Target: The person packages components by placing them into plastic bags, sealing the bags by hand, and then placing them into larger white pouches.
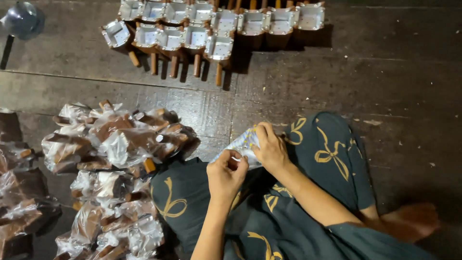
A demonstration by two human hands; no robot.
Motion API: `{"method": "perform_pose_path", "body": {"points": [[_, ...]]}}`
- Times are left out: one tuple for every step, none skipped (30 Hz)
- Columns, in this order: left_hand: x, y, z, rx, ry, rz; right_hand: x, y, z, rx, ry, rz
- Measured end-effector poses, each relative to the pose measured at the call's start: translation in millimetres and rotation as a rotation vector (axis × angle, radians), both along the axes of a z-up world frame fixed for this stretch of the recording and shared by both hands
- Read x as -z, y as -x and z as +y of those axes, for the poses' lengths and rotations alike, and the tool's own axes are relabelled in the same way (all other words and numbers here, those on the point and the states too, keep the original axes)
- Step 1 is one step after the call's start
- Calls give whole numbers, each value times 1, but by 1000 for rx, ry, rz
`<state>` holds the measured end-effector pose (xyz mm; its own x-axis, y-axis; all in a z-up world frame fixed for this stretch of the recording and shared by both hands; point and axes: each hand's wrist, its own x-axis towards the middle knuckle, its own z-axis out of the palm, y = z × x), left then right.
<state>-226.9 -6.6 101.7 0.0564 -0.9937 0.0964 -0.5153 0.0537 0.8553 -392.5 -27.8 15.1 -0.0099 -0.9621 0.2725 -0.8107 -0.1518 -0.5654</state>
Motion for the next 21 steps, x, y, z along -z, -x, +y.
{"method": "perform_pose_path", "body": {"points": [[7,3,1,1,-7,-4,8,4,-1,-4,-98,-19],[14,6,2,0,-13,-7,16,8,-4,-10,-195,-38],[15,8,0,4,-14,-12,21,12,-6,-6,-197,-43],[17,10,-1,-5,-36,-1,26,16,-6,-8,-216,-29],[18,11,-2,-14,-58,11,30,20,-7,-9,-236,-15],[21,11,-3,-11,-64,7,29,25,-6,-6,-242,-19],[24,10,-4,-7,-93,58,27,29,-6,-12,-250,39],[27,11,-9,-4,-114,111,24,35,-10,-19,-251,100],[27,11,-11,-3,-112,110,25,37,-11,-18,-248,98],[28,10,-12,5,-107,125,26,39,-12,-36,-274,104],[28,9,-13,12,-102,140,28,41,-13,-54,-299,110],[30,10,-13,15,-103,138,12,38,-14,-51,-300,108],[31,12,-13,29,-91,167,-3,36,-15,-53,-427,113],[32,13,-12,41,-80,196,-18,33,-15,-58,-557,117],[34,15,-10,43,-83,193,-4,30,-15,-57,-559,114],[36,19,-7,70,-75,196,10,28,-13,-82,-536,194],[38,22,-4,96,-68,198,24,25,-11,-107,-512,273],[38,21,-4,98,-70,198,39,25,-9,-106,-515,273],[38,19,-4,81,-102,194,55,25,-7,-82,-399,309],[38,18,-5,63,-132,190,70,24,-6,-59,-280,345],[41,13,-7,62,-132,190,49,27,-7,-60,-280,345]]}}
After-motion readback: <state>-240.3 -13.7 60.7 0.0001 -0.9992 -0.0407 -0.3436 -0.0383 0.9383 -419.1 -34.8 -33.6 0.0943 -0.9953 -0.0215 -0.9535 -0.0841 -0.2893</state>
